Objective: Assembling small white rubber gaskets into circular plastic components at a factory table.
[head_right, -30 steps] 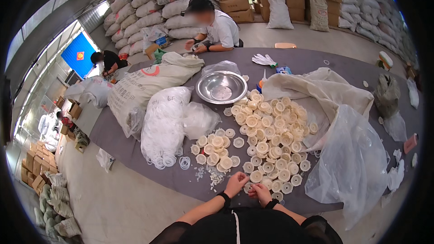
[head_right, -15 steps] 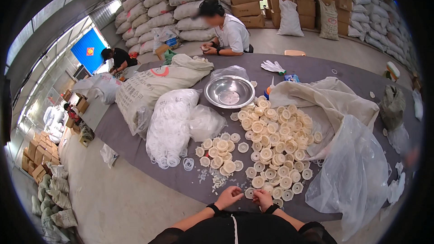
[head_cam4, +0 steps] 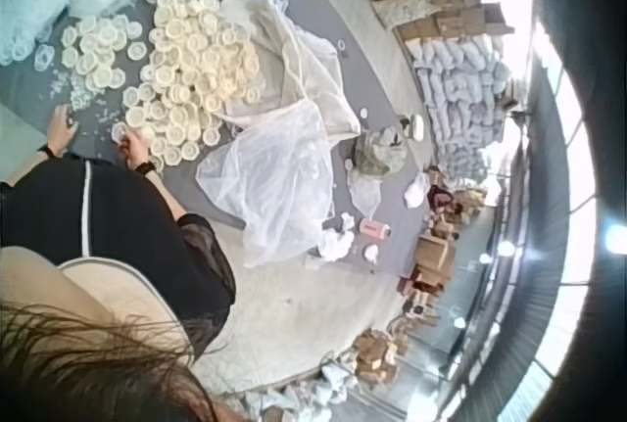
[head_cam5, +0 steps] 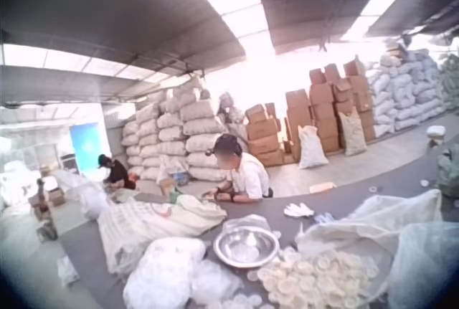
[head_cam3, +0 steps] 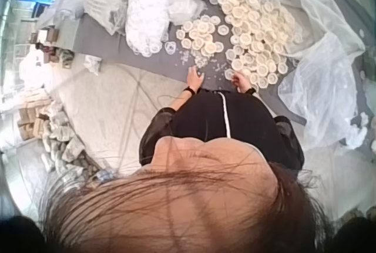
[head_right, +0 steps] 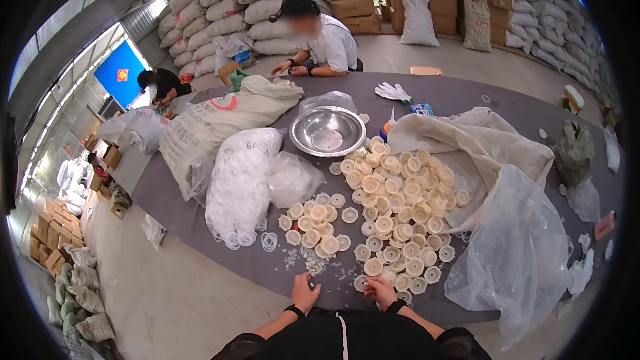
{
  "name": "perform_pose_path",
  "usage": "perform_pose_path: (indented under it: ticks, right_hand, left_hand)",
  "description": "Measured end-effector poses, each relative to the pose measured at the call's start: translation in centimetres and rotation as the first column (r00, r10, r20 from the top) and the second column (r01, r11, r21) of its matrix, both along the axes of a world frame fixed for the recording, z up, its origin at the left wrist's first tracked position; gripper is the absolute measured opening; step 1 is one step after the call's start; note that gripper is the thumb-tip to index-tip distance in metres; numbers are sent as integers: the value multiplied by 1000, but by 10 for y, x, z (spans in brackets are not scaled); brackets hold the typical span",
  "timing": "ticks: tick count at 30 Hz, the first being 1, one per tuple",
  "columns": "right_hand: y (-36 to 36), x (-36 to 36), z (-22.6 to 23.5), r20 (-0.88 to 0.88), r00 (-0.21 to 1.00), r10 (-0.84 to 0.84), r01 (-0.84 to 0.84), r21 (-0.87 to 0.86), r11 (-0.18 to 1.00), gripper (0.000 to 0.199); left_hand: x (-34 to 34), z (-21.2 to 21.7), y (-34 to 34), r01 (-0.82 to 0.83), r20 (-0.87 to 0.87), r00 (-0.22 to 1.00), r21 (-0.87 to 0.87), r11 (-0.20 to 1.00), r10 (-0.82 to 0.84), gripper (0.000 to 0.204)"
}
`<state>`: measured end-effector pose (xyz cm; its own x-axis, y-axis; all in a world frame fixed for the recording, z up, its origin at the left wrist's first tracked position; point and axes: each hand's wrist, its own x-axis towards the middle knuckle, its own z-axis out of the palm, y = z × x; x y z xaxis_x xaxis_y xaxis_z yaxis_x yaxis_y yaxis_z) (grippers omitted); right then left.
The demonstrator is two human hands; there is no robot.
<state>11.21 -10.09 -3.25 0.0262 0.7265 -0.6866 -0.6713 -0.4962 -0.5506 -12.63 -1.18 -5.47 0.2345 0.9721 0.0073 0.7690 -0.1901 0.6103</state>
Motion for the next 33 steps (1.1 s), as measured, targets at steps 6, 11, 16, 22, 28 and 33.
perform_pose_path:
  ticks: [6,11,16,22,28,33]
  right_hand:
    - [7,-4,-3,-1,999,36,-35,37,999,17]
    - [9,-5,4,43,997,61,-60,-13,998,17]
    - [7,-5,1,59,998,20,-20,-2,1000,16]
    - [12,-7,4,122,992,28,-26,-15,1000,16]
    - [12,-4,6,229,974,-3,-2,21,1000,17]
    - [12,-3,3,219,975,-24,32,-35,999,17]
  left_hand:
    - [-25,-12,18,-184,240,953,-35,982,187,32]
    - [-25,-4,67,-283,353,894,-32,959,275,19]
    - [-41,-13,108,-362,322,885,24,932,335,13]
    - [-38,-15,168,-345,292,904,65,936,313,15]
    - [-50,-17,220,-193,-181,956,204,960,231,29]
    - [-38,-16,222,-169,-411,898,13,986,159,21]
